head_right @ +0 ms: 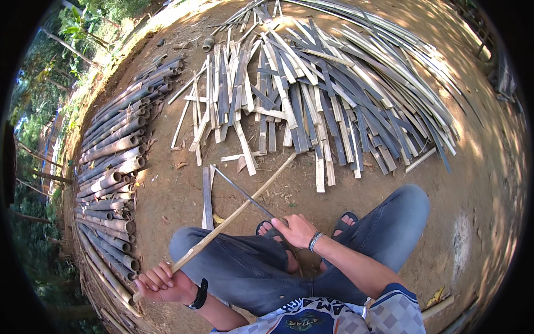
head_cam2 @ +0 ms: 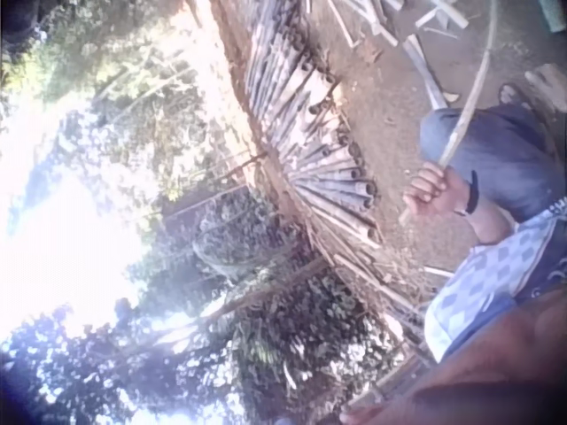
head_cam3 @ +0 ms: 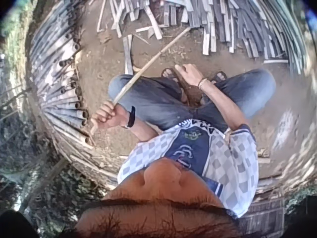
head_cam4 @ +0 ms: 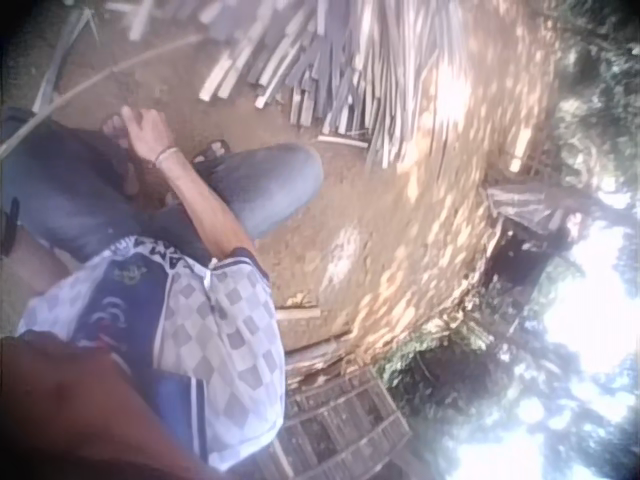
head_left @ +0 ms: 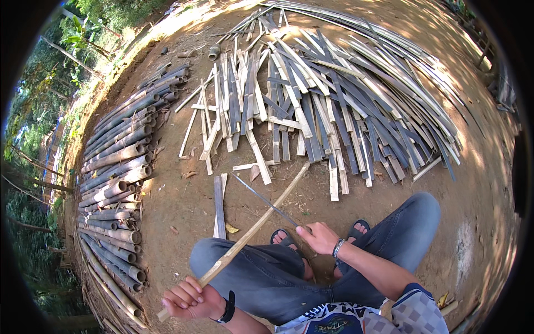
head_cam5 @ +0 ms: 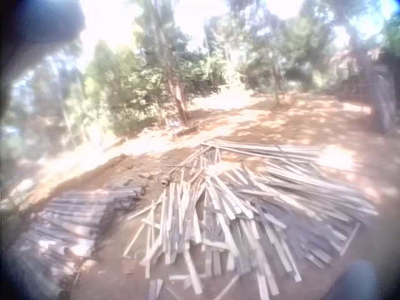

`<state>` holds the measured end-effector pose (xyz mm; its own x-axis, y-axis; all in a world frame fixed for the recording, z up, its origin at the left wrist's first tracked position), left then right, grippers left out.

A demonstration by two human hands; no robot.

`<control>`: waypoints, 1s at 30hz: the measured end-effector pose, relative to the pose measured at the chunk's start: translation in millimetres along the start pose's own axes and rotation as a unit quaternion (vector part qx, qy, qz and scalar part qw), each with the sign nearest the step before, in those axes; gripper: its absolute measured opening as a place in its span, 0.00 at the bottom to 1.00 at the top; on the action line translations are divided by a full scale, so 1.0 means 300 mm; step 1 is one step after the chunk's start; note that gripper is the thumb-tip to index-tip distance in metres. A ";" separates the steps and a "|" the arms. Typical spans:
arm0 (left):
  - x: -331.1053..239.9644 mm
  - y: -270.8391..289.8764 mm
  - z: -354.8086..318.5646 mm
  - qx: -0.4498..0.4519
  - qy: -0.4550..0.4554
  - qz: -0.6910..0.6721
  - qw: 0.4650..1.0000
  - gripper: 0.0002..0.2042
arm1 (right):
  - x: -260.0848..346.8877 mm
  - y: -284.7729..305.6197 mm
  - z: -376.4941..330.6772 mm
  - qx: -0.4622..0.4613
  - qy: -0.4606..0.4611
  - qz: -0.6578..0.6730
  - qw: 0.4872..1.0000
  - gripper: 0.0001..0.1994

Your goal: The person uses a large knife to shave and smooth several long strips of wood while sitting outdoors near piles of wood.

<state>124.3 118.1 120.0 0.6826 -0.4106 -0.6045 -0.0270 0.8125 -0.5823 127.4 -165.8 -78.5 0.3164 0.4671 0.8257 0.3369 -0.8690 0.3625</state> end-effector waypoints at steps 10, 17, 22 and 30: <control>-0.006 -0.013 -0.023 0.030 -0.006 -0.006 1.000 0.21 | -0.022 0.039 0.019 0.002 0.016 -0.033 0.999 0.32; 0.005 -0.028 -0.016 0.037 0.001 -0.003 0.999 0.21 | -0.099 0.067 0.087 -0.016 -0.057 -0.035 0.998 0.33; -0.001 -0.026 -0.026 0.048 -0.002 -0.023 0.999 0.21 | -0.066 0.052 0.044 0.012 0.010 -0.035 0.999 0.35; 0.000 -0.068 -0.021 0.088 -0.006 -0.018 0.996 0.20 | 0.018 0.049 -0.005 0.030 0.008 0.002 1.000 0.33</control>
<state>120.2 99.0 128.5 0.6891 -0.4369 -0.5781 0.1261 0.8579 -0.4981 132.7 -176.2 -68.1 0.3043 0.4598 0.8342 0.3883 -0.8596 0.3321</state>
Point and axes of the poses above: each hand's wrist, its own z-axis towards the middle knuckle, its own y-axis out of the back of the hand, x = y × z, the point moved 4 cm from there along z, towards the middle knuckle, and after that the axes turned 8 degrees about x, right-handed, at the moved point
